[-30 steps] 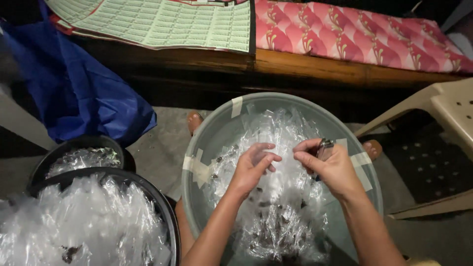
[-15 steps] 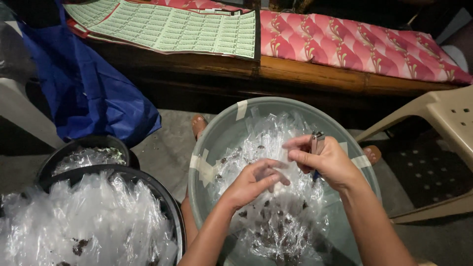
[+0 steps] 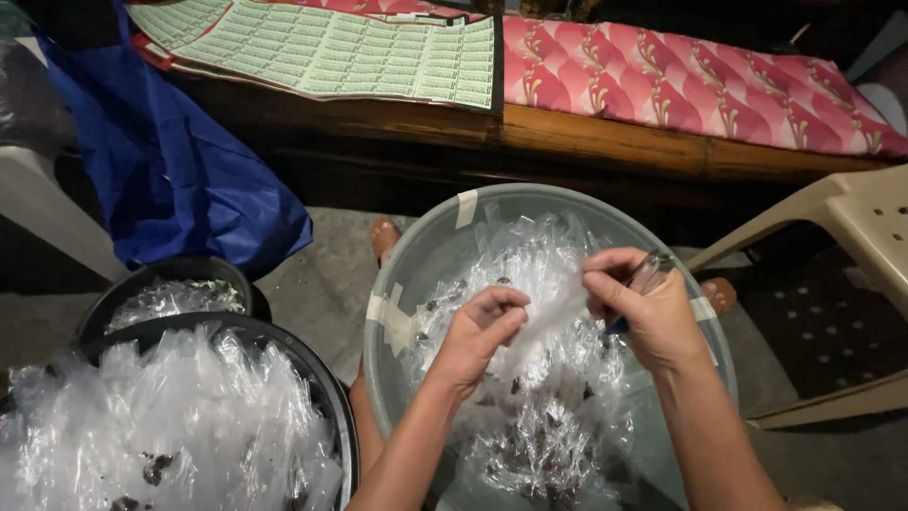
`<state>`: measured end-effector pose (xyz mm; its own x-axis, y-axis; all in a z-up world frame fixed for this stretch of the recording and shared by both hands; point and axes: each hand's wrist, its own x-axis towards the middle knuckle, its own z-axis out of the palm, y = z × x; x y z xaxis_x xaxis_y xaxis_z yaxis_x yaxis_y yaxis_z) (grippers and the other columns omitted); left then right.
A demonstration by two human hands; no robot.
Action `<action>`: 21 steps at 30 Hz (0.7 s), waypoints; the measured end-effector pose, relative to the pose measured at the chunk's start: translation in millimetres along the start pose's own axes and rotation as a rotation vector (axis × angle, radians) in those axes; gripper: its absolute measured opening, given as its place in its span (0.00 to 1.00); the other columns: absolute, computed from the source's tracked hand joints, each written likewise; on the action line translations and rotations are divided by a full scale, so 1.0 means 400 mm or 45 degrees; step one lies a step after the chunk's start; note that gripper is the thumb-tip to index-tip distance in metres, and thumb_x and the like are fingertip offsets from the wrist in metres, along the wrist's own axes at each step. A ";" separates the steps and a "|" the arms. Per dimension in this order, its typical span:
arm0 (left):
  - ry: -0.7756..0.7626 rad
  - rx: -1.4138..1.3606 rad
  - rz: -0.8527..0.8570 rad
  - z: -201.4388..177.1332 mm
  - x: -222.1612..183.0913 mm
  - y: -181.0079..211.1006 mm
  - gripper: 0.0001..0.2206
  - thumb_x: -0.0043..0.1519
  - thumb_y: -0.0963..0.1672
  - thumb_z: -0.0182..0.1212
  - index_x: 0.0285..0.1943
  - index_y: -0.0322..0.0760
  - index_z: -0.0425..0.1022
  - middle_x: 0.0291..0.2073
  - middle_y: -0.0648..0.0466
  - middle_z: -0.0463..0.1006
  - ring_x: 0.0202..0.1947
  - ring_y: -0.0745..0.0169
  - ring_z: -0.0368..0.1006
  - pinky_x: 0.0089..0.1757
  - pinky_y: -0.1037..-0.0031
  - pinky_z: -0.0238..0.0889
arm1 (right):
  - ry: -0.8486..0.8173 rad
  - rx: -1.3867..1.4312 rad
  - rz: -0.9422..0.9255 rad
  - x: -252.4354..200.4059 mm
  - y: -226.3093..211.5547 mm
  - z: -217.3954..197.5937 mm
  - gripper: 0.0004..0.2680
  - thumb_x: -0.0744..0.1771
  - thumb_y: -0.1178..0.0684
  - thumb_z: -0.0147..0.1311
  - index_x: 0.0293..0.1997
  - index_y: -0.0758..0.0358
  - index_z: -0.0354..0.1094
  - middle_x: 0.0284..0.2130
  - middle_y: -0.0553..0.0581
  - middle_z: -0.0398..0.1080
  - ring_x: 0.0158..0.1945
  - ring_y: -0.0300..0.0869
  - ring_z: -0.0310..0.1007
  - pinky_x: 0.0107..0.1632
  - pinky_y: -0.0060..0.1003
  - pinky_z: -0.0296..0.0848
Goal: Packaging small items into plastic bags and sealing them using a handheld heat sealer
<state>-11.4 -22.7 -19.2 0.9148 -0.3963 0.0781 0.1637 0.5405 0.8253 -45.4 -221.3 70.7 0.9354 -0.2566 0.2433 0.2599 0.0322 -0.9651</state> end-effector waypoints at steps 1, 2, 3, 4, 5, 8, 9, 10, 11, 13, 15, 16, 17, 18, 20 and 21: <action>-0.027 0.037 0.047 0.002 -0.004 0.009 0.11 0.62 0.42 0.68 0.52 0.35 0.79 0.32 0.59 0.77 0.30 0.76 0.71 0.29 0.87 0.65 | -0.005 0.008 0.084 -0.004 -0.013 0.005 0.11 0.62 0.65 0.64 0.47 0.76 0.73 0.26 0.63 0.73 0.19 0.39 0.66 0.21 0.33 0.70; -0.054 0.074 0.097 0.003 -0.007 0.019 0.13 0.62 0.42 0.67 0.55 0.35 0.79 0.33 0.58 0.76 0.31 0.75 0.70 0.30 0.86 0.65 | -0.012 0.016 0.166 -0.007 -0.027 0.011 0.13 0.63 0.63 0.64 0.51 0.76 0.72 0.27 0.62 0.74 0.19 0.39 0.66 0.21 0.33 0.70; -0.054 0.075 0.097 0.010 -0.015 0.033 0.13 0.62 0.42 0.67 0.55 0.35 0.79 0.33 0.58 0.76 0.31 0.75 0.70 0.30 0.86 0.65 | -0.012 0.017 0.166 -0.006 -0.028 0.010 0.13 0.63 0.63 0.64 0.51 0.76 0.72 0.27 0.62 0.74 0.19 0.39 0.66 0.21 0.33 0.70; -0.138 0.161 0.182 0.017 -0.023 0.046 0.15 0.64 0.41 0.65 0.60 0.35 0.78 0.34 0.57 0.74 0.33 0.74 0.68 0.33 0.85 0.64 | -0.089 0.060 0.227 -0.005 -0.030 0.009 0.16 0.63 0.63 0.62 0.56 0.75 0.69 0.30 0.61 0.75 0.19 0.36 0.66 0.21 0.31 0.70; -0.222 0.247 0.269 0.025 -0.030 0.059 0.17 0.66 0.40 0.62 0.64 0.35 0.76 0.34 0.57 0.72 0.35 0.73 0.66 0.36 0.83 0.64 | -0.166 0.103 0.288 -0.005 -0.031 0.007 0.19 0.63 0.63 0.61 0.61 0.75 0.66 0.32 0.59 0.77 0.19 0.34 0.65 0.21 0.29 0.69; -0.315 0.335 0.310 0.025 -0.039 0.069 0.18 0.68 0.40 0.59 0.68 0.36 0.73 0.35 0.56 0.71 0.36 0.72 0.65 0.38 0.81 0.63 | -0.230 0.160 0.355 -0.006 -0.046 0.009 0.20 0.63 0.62 0.60 0.63 0.72 0.66 0.28 0.55 0.73 0.19 0.34 0.64 0.21 0.29 0.68; -0.316 0.335 0.308 0.020 -0.039 0.071 0.18 0.68 0.40 0.59 0.68 0.36 0.73 0.35 0.56 0.71 0.36 0.72 0.65 0.38 0.81 0.63 | -0.227 0.160 0.356 -0.006 -0.052 0.007 0.20 0.63 0.62 0.60 0.63 0.72 0.66 0.28 0.55 0.73 0.19 0.34 0.64 0.21 0.29 0.68; -0.313 0.477 0.349 0.016 -0.040 0.073 0.18 0.68 0.41 0.59 0.67 0.39 0.74 0.36 0.53 0.73 0.36 0.70 0.66 0.38 0.79 0.64 | -0.224 0.148 0.372 -0.007 -0.059 0.005 0.19 0.63 0.62 0.61 0.61 0.73 0.67 0.26 0.54 0.71 0.20 0.34 0.63 0.21 0.29 0.68; -0.308 0.619 0.389 0.011 -0.041 0.075 0.17 0.68 0.41 0.58 0.67 0.42 0.75 0.38 0.51 0.75 0.36 0.68 0.68 0.38 0.77 0.65 | -0.221 0.135 0.387 -0.007 -0.066 0.004 0.18 0.63 0.62 0.61 0.60 0.74 0.69 0.24 0.53 0.69 0.20 0.34 0.63 0.22 0.28 0.68; -0.300 0.647 0.411 0.003 -0.049 0.057 0.17 0.68 0.40 0.57 0.67 0.41 0.75 0.37 0.52 0.74 0.37 0.68 0.66 0.40 0.77 0.65 | -0.172 0.122 0.406 -0.003 -0.060 -0.003 0.15 0.63 0.62 0.61 0.55 0.73 0.71 0.22 0.52 0.67 0.21 0.35 0.63 0.23 0.28 0.67; -0.291 0.676 0.435 -0.004 -0.053 0.046 0.17 0.68 0.39 0.56 0.67 0.41 0.75 0.37 0.53 0.72 0.38 0.69 0.65 0.41 0.77 0.65 | -0.126 0.108 0.423 0.003 -0.041 -0.016 0.11 0.63 0.62 0.62 0.50 0.73 0.74 0.19 0.50 0.65 0.21 0.35 0.63 0.23 0.28 0.66; -0.293 0.716 0.458 -0.009 -0.054 0.043 0.18 0.67 0.38 0.56 0.66 0.40 0.76 0.36 0.52 0.71 0.38 0.66 0.66 0.43 0.74 0.65 | -0.091 0.109 0.422 0.007 -0.025 -0.025 0.09 0.63 0.62 0.63 0.47 0.71 0.75 0.19 0.52 0.66 0.20 0.37 0.63 0.23 0.29 0.67; -0.296 0.757 0.481 -0.013 -0.056 0.040 0.18 0.66 0.37 0.56 0.66 0.39 0.76 0.35 0.51 0.70 0.38 0.62 0.67 0.45 0.71 0.66 | -0.056 0.110 0.421 0.010 -0.009 -0.033 0.08 0.63 0.61 0.64 0.44 0.69 0.75 0.19 0.54 0.67 0.20 0.38 0.64 0.22 0.30 0.67; -0.293 0.757 0.480 -0.015 -0.060 0.041 0.18 0.66 0.37 0.56 0.66 0.39 0.76 0.35 0.51 0.70 0.38 0.62 0.67 0.45 0.71 0.66 | -0.058 0.110 0.423 0.011 -0.004 -0.036 0.08 0.63 0.61 0.64 0.44 0.69 0.75 0.19 0.54 0.67 0.20 0.38 0.64 0.22 0.30 0.67; -0.301 0.780 0.446 -0.020 -0.068 0.042 0.18 0.66 0.37 0.57 0.65 0.39 0.76 0.36 0.50 0.71 0.39 0.60 0.69 0.46 0.69 0.66 | -0.026 0.053 0.402 0.012 0.006 -0.039 0.08 0.62 0.62 0.66 0.42 0.70 0.74 0.20 0.57 0.68 0.19 0.40 0.66 0.22 0.32 0.68; -0.298 0.781 0.445 -0.027 -0.068 0.036 0.18 0.66 0.37 0.57 0.65 0.39 0.76 0.36 0.50 0.71 0.39 0.60 0.69 0.46 0.69 0.66 | -0.029 0.054 0.403 0.013 0.011 -0.037 0.08 0.62 0.62 0.66 0.42 0.70 0.74 0.20 0.57 0.68 0.19 0.40 0.66 0.22 0.32 0.68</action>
<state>-30.1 4.1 -15.5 0.7616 -0.4622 0.4542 -0.4212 0.1797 0.8890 -43.0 -236.8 66.1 0.9764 -0.2058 -0.0661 -0.0359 0.1472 -0.9885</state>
